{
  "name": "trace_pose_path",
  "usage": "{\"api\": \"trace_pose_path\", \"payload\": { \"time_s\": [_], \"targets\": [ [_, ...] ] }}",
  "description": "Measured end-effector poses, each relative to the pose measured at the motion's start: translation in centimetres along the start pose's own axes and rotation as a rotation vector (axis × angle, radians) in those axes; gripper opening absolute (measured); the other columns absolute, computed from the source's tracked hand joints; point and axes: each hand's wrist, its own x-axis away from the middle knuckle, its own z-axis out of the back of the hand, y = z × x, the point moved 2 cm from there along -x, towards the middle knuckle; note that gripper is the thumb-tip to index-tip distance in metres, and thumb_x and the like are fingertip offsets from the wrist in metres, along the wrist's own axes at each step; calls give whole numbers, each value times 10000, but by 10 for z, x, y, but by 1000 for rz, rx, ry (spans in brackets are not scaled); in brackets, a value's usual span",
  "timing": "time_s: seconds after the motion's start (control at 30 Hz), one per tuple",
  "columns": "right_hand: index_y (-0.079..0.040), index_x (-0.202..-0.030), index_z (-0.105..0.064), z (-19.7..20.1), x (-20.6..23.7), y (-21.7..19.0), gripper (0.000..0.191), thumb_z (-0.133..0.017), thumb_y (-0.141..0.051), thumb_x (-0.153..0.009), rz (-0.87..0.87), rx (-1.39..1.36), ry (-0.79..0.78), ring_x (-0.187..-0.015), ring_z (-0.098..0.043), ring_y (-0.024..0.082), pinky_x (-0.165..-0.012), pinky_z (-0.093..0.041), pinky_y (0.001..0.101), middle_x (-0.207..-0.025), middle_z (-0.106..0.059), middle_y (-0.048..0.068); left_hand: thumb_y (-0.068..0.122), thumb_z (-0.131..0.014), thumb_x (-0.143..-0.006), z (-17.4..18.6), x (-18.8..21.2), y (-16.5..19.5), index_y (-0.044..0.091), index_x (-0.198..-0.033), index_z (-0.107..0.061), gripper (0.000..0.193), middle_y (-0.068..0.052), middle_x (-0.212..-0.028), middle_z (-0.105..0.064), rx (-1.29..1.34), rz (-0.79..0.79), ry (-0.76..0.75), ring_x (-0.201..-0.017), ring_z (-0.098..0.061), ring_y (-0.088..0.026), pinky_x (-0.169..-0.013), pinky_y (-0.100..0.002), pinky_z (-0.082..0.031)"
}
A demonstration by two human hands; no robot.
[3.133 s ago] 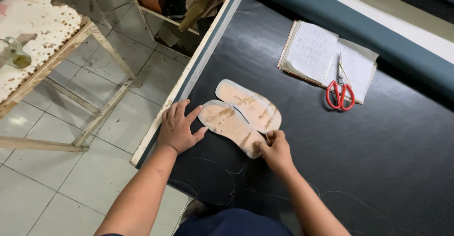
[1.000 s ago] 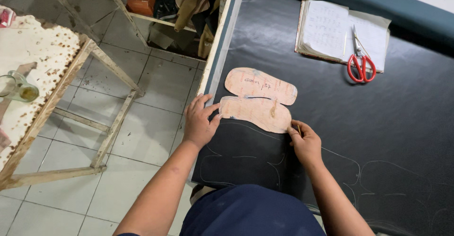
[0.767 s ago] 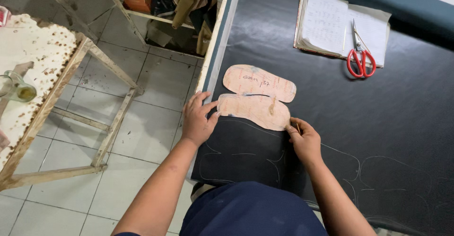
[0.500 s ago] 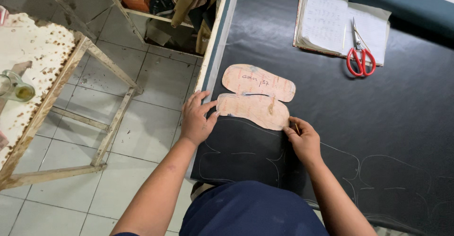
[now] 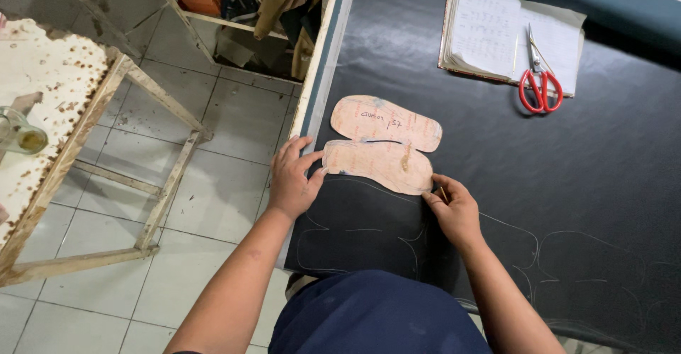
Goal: The person places two shoe insole templates on a large sheet of black material and uses a pencil to mark multiple insole-shaped outlines across the sheet. The person then moves the templates aside and continues marking additional outlines on the material.
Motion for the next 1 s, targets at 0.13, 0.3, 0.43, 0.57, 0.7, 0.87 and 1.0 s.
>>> {"api": "trace_pose_path", "payload": {
  "time_s": [0.13,0.3,0.43,0.57,0.7,0.87,1.0],
  "targets": [
    [-57,-1307,-670,0,0,-1,450,-764,-176,-884,-11,3,-3,-739,-633,88,-729,-521,249,-814,-702,3,208,-790,-808,1,-1,0,116,-1129,-752,336,-93,-1421,-572,-9,5,-9,-1439,-406,-336,-1186,-502,-279],
    [-60,-1315,-662,2,0,-3,464,-768,-185,-882,-19,5,-10,-723,-625,85,-705,-525,247,-818,-698,3,209,-791,-813,2,-1,2,117,-1126,-755,328,-82,-1418,-572,-16,27,-29,-1437,-410,-319,-1186,-499,-277],
    [-60,-1309,-672,2,-1,-3,455,-772,-180,-883,-19,15,-14,-700,-613,91,-686,-521,250,-793,-688,11,209,-791,-815,2,0,3,113,-1131,-753,333,-82,-1418,-570,-14,16,-19,-1439,-407,-321,-1186,-498,-275],
    [-57,-1301,-681,1,0,-2,447,-777,-176,-881,-13,1,-12,-693,-597,91,-682,-513,250,-780,-671,9,200,-788,-814,2,-1,1,108,-1133,-751,334,-86,-1418,-571,-7,11,-13,-1438,-410,-328,-1184,-500,-278],
    [-59,-1300,-682,1,0,-2,447,-774,-173,-878,-6,-17,-13,-693,-597,86,-682,-513,247,-776,-674,-2,198,-786,-813,1,0,0,109,-1130,-751,332,-84,-1415,-577,3,12,-5,-1436,-419,-331,-1181,-499,-292],
    [-67,-1291,-696,1,-1,-1,439,-782,-171,-873,8,-4,-10,-696,-594,92,-693,-511,251,-771,-664,3,199,-783,-814,1,0,-1,102,-1133,-747,335,-89,-1416,-573,1,6,-12,-1436,-417,-334,-1181,-502,-291],
    [-67,-1287,-696,1,-2,0,438,-786,-171,-872,27,19,-8,-700,-600,89,-702,-515,247,-780,-651,-2,197,-780,-815,2,0,-1,100,-1135,-746,336,-88,-1420,-572,4,9,-14,-1439,-412,-333,-1177,-502,-289]
  ]
}}
